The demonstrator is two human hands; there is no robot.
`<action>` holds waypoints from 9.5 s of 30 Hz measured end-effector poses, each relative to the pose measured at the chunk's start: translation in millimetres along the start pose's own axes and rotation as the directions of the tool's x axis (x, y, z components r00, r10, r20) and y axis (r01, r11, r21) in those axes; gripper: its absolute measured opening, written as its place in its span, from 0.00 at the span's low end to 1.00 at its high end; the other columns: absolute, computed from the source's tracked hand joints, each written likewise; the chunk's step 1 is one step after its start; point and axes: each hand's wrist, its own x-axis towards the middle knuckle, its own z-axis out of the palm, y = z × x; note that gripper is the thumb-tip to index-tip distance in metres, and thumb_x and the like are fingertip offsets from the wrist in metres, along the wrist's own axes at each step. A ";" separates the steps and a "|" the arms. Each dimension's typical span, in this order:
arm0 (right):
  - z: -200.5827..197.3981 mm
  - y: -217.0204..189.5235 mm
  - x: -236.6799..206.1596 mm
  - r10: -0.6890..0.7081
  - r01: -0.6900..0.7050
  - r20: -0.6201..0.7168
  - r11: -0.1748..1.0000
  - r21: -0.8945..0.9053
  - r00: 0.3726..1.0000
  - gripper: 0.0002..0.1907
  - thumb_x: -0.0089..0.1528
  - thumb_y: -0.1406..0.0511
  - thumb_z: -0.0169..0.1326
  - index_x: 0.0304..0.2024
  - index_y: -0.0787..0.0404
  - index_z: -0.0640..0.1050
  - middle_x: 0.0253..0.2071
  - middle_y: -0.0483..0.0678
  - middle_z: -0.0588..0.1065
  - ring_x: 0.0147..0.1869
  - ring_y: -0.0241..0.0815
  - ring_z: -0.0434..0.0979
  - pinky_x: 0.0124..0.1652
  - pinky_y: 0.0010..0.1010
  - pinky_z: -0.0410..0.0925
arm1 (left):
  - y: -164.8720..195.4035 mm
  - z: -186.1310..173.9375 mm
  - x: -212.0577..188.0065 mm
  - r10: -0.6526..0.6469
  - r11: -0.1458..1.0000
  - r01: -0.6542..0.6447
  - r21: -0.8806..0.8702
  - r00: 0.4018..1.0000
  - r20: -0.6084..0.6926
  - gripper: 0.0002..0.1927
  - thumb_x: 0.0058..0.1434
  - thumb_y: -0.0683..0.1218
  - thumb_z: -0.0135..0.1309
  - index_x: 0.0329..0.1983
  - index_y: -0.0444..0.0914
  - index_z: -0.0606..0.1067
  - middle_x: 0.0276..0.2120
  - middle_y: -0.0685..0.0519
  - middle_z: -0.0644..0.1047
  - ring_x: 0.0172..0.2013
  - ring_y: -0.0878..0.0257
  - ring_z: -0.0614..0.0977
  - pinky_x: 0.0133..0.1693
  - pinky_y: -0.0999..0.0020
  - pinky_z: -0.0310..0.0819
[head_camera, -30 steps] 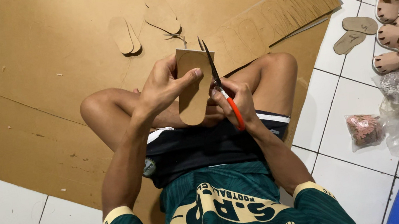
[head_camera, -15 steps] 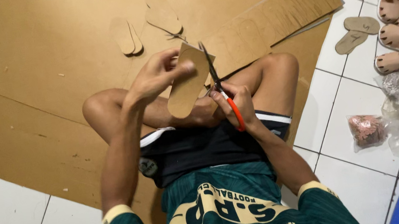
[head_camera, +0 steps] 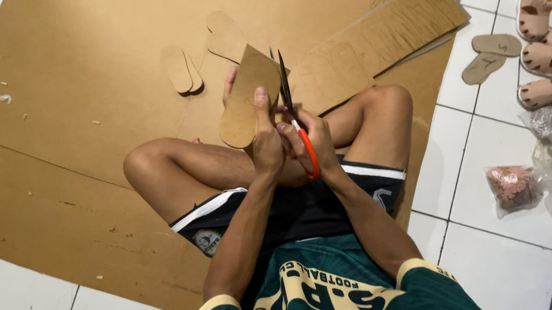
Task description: The person sits on the floor and uses scissors to cut out multiple foot-shaped pieces from a large sheet of cardboard. They rotate the cardboard and trim along the drawn outlines, placing finished pieces aside.
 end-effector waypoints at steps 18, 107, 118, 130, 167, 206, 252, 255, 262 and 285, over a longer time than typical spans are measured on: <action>-1.6 -3.0 3.2 -0.050 0.050 -0.009 0.996 0.074 0.999 0.09 0.64 0.66 0.52 0.40 0.68 0.75 0.27 0.45 0.73 0.27 0.31 0.70 0.30 0.24 0.67 | 9.3 -11.3 -19.4 0.119 0.987 -0.133 0.090 0.982 0.145 0.26 0.73 0.40 0.49 0.72 0.33 0.58 0.67 0.45 0.66 0.63 0.57 0.74 0.60 0.65 0.76; -9.5 -0.4 -6.1 -0.013 0.011 0.022 0.996 0.089 1.000 0.09 0.65 0.66 0.53 0.43 0.67 0.77 0.24 0.42 0.72 0.24 0.27 0.65 0.24 0.22 0.61 | 34.1 -23.5 2.2 -0.219 0.975 0.201 0.096 0.942 0.255 0.24 0.67 0.43 0.57 0.64 0.28 0.71 0.51 0.46 0.79 0.48 0.63 0.82 0.48 0.70 0.81; -14.0 -12.0 -10.3 0.011 -0.014 0.040 0.997 0.074 0.999 0.09 0.65 0.66 0.54 0.41 0.67 0.79 0.20 0.40 0.69 0.21 0.26 0.62 0.23 0.22 0.56 | 40.1 -34.2 15.4 -0.216 0.973 0.174 0.149 0.913 0.347 0.24 0.66 0.42 0.59 0.63 0.27 0.73 0.54 0.44 0.79 0.51 0.61 0.82 0.54 0.68 0.79; -17.1 -11.3 -9.4 -0.058 0.062 0.051 0.995 -0.077 0.997 0.11 0.64 0.64 0.54 0.40 0.67 0.81 0.23 0.45 0.76 0.24 0.30 0.71 0.27 0.24 0.65 | 51.7 -43.7 28.8 -0.210 0.907 0.049 0.419 0.913 0.349 0.14 0.63 0.46 0.63 0.44 0.30 0.80 0.35 0.51 0.83 0.36 0.66 0.83 0.39 0.72 0.79; -17.9 -10.9 -18.2 0.070 -0.069 0.072 0.997 -0.017 0.995 0.13 0.66 0.63 0.56 0.44 0.67 0.82 0.28 0.51 0.77 0.31 0.35 0.72 0.34 0.26 0.66 | 71.8 -45.4 47.8 -0.288 0.896 0.050 0.442 0.822 0.491 0.14 0.59 0.43 0.66 0.44 0.30 0.80 0.36 0.49 0.83 0.38 0.65 0.86 0.41 0.71 0.83; -33.5 -6.5 -21.0 -0.102 0.117 0.095 0.979 -0.165 0.990 0.12 0.65 0.63 0.58 0.38 0.68 0.82 0.20 0.43 0.73 0.24 0.29 0.68 0.25 0.24 0.61 | 95.7 -38.2 79.9 -0.440 0.847 0.082 0.525 0.663 0.606 0.19 0.55 0.40 0.67 0.47 0.27 0.75 0.37 0.43 0.83 0.37 0.57 0.88 0.39 0.65 0.89; -21.5 -10.1 -12.5 -0.106 0.136 -0.109 0.935 0.328 0.988 0.14 0.65 0.73 0.61 0.51 0.66 0.73 0.43 0.46 0.75 0.47 0.34 0.77 0.49 0.26 0.72 | 24.7 -66.1 1.5 -0.326 0.938 0.346 0.010 0.876 0.355 0.29 0.75 0.53 0.38 0.72 0.30 0.66 0.53 0.37 0.80 0.46 0.53 0.81 0.45 0.65 0.78; -23.3 -11.4 -11.7 -0.068 0.101 -0.108 0.935 0.340 0.992 0.12 0.66 0.74 0.61 0.50 0.67 0.73 0.42 0.48 0.75 0.45 0.35 0.76 0.46 0.27 0.72 | 25.8 -66.8 -4.7 -0.136 0.986 0.058 0.158 0.831 0.539 0.25 0.70 0.37 0.56 0.68 0.29 0.65 0.55 0.42 0.78 0.56 0.58 0.81 0.57 0.66 0.79; -24.1 -8.5 -12.2 0.021 0.068 -0.158 0.842 0.536 0.987 0.11 0.65 0.70 0.56 0.50 0.64 0.71 0.42 0.52 0.79 0.43 0.39 0.81 0.45 0.30 0.76 | 21.8 -63.1 1.5 -0.242 0.968 0.249 0.032 0.886 0.396 0.25 0.68 0.39 0.56 0.66 0.30 0.65 0.51 0.42 0.78 0.46 0.60 0.84 0.44 0.65 0.85; -20.4 4.4 -16.9 0.069 -0.074 0.028 0.897 0.435 0.997 0.17 0.63 0.69 0.62 0.51 0.71 0.73 0.41 0.51 0.78 0.42 0.36 0.81 0.43 0.26 0.76 | 23.6 -61.0 -1.4 -0.205 0.977 0.168 0.132 0.909 0.362 0.25 0.68 0.37 0.57 0.66 0.23 0.67 0.47 0.41 0.82 0.46 0.62 0.84 0.48 0.71 0.82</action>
